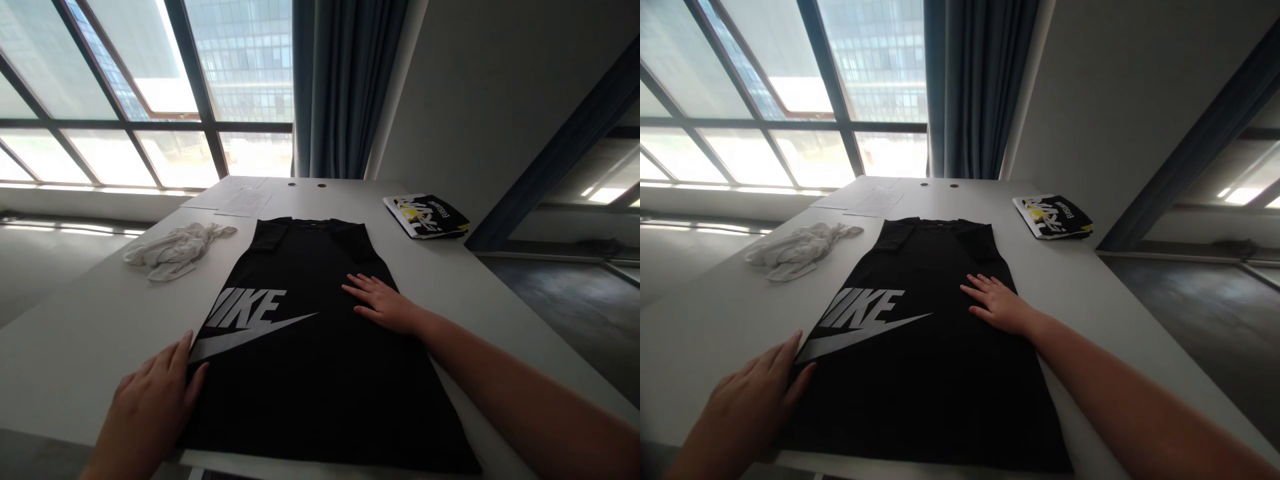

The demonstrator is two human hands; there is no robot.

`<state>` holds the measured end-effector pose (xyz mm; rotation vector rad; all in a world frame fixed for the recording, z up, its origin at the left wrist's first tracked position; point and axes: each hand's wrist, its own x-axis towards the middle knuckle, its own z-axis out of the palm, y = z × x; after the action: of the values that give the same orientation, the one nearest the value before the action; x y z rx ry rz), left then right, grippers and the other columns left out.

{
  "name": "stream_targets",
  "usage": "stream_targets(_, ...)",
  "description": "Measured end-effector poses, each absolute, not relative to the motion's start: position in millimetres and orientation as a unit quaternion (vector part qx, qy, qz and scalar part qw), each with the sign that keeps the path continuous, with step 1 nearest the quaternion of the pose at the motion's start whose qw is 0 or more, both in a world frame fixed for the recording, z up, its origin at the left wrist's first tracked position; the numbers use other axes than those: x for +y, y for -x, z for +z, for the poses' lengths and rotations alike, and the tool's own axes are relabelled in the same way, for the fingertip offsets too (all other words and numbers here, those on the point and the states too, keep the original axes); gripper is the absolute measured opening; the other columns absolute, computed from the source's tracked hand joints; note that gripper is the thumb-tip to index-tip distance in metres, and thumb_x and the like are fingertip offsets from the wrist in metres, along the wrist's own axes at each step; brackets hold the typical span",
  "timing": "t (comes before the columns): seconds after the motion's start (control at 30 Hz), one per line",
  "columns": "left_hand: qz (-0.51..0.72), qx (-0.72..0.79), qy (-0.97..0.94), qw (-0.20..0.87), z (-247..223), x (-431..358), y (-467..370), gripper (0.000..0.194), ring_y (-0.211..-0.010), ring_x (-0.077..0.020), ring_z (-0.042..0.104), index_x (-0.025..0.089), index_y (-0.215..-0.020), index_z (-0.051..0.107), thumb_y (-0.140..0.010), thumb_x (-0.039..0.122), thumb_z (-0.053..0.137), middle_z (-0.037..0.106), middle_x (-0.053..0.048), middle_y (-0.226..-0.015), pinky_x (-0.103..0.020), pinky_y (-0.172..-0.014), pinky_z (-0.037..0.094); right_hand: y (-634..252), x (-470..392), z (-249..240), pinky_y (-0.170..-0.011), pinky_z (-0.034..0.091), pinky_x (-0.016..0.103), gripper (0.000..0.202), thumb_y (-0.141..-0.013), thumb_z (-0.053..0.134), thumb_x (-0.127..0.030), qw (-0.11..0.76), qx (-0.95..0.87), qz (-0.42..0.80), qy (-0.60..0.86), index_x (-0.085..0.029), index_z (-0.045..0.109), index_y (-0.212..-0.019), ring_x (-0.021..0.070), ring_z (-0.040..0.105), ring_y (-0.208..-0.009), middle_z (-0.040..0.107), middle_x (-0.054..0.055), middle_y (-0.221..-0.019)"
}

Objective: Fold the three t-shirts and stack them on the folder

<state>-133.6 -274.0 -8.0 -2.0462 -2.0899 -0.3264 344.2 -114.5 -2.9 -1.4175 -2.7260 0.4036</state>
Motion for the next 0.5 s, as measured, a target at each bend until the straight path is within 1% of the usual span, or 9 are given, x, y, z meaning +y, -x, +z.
stream_targets(0.07, -0.121, -0.716, 0.685, 0.062, -10.4, -290.6, 139.1, 0.07, -0.1, -0.0396, 0.073, 0.028, -0.157, 0.049, -0.093, 0.054, 0.041, 0.076, -0.017, -0.12, -0.054, -0.085, 0.058, -344.8, -112.9, 1.0, -0.132, 0.016, 0.057, 0.065, -0.105, 0.049, -0.057, 0.027, -0.88, 0.137, 0.454, -0.035, 0.039, -0.166, 0.031, 0.019, -0.16, 0.019, 0.0, -0.171)
stream_targets(0.13, -0.126, -0.731, 0.67, 0.015, -11.1, -300.6, 144.1, 0.068, -0.095, -0.0378, 0.075, 0.028, -0.152, 0.054, -0.092, 0.056, 0.039, 0.078, -0.014, -0.112, -0.051, -0.082, 0.06, -343.8, -110.9, 7.7, -0.132, 0.022, 0.055, 0.063, -0.103, 0.051, -0.055, 0.034, -0.882, 0.148, 0.447, -0.033, 0.048, -0.161, 0.0315, 0.027, -0.157, 0.027, 0.001, -0.169)
stream_targets(0.23, -0.081, -0.772, 0.628, -0.057, -3.8, -300.8, 149.8, 0.061, -0.088, -0.0382, 0.077, 0.028, -0.133, 0.066, -0.091, 0.061, 0.038, 0.08, -0.012, -0.102, -0.049, -0.074, 0.06, -332.2, -106.0, 21.1, -0.128, 0.035, 0.047, 0.054, -0.102, 0.051, -0.051, 0.051, -0.886, 0.155, 0.433, -0.027, 0.063, -0.149, 0.0296, 0.043, -0.149, 0.044, 0.005, -0.16)
stream_targets(0.33, -0.049, -0.764, 0.623, -0.16, 10.0, -288.0, 154.7, 0.053, -0.089, -0.0358, 0.078, 0.029, -0.111, 0.073, -0.085, 0.067, 0.046, 0.081, -0.008, -0.093, -0.043, -0.071, 0.06, -301.7, -95.9, 33.5, -0.123, 0.042, 0.041, 0.045, -0.101, 0.055, -0.044, 0.061, -0.899, 0.143, 0.409, -0.024, 0.071, -0.137, 0.028, 0.052, -0.139, 0.056, 0.007, -0.148)
stream_targets(0.4, -0.072, -0.744, 0.631, -0.208, 16.0, -278.4, 158.7, 0.051, -0.095, -0.0337, 0.078, 0.03, -0.103, 0.075, -0.082, 0.07, 0.05, 0.081, -0.006, -0.095, -0.039, -0.075, 0.061, -270.9, -83.2, 39.7, -0.119, 0.045, 0.04, 0.038, -0.1, 0.059, -0.039, 0.059, -0.907, 0.13, 0.397, -0.023, 0.074, -0.13, 0.0278, 0.057, -0.132, 0.062, 0.008, -0.14)
stream_targets(0.5, -0.123, -0.728, 0.626, -0.252, 13.6, -271.8, 166.1, 0.052, -0.1, -0.0323, 0.077, 0.031, -0.103, 0.077, -0.081, 0.072, 0.052, 0.082, -0.004, -0.104, -0.038, -0.081, 0.062, -213.5, -51.4, 47.4, -0.111, 0.049, 0.037, 0.031, -0.101, 0.059, -0.034, 0.063, -0.91, 0.11, 0.395, -0.021, 0.077, -0.122, 0.0258, 0.063, -0.119, 0.069, 0.008, -0.127)
